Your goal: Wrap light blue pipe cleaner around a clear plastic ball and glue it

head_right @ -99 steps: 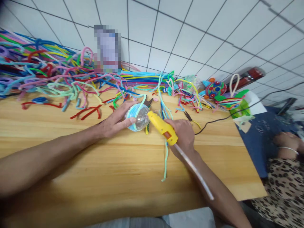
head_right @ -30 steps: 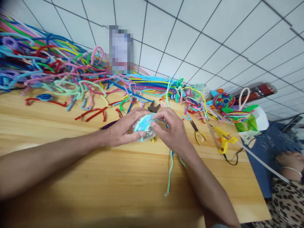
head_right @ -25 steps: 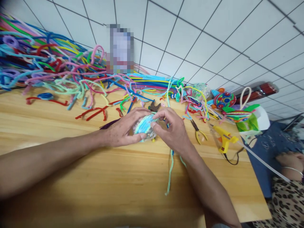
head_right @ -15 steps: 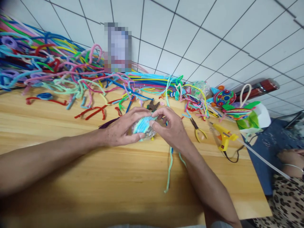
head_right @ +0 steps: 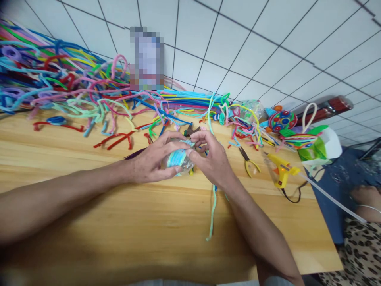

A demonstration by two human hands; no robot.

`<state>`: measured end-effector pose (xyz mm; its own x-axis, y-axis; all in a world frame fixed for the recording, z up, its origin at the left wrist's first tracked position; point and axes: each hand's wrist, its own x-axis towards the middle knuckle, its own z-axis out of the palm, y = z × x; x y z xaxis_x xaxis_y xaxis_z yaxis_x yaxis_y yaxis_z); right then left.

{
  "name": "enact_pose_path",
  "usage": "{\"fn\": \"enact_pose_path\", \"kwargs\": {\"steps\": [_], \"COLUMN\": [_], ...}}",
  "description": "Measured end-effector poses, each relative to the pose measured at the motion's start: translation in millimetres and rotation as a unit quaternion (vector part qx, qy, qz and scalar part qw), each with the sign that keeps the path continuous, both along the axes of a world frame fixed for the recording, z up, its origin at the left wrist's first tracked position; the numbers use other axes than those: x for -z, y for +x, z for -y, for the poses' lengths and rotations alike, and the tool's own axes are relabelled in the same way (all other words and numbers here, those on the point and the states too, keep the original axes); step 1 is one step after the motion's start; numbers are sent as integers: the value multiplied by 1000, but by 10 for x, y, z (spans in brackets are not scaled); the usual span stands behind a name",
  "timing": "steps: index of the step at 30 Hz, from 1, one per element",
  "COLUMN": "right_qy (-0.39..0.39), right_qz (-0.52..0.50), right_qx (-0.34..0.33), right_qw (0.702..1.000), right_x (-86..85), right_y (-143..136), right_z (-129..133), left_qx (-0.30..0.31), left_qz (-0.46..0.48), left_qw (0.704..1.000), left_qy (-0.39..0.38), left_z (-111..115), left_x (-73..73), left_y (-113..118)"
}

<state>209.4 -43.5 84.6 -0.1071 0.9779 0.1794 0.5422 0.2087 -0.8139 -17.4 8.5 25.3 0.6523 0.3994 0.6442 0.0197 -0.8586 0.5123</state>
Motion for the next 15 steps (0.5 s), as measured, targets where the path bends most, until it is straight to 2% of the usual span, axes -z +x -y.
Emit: {"fn": "enact_pose_path", "kwargs": {"steps": [4, 8, 11, 15], "right_qy": [12, 113, 201, 279], "right_qz": [-22, 37, 115, 189], "right_qx": [-12, -11, -27, -71], "right_qw": [1000, 993, 972, 939], "right_x": [16, -73, -123, -68], "right_y": [20, 66, 80, 43], "right_z": [-2, 57, 143, 246], "left_qx": [-11, -24, -21, -22], "left_qz": [6, 8, 14, 24], "left_qw": [1000, 1000, 999, 999], "left_qy": [-5, -13, -21, -24], "left_z": [-5, -17, -33, -44], "left_x": [-20, -41, -43, -27], "left_y": [17, 29, 30, 32]}}
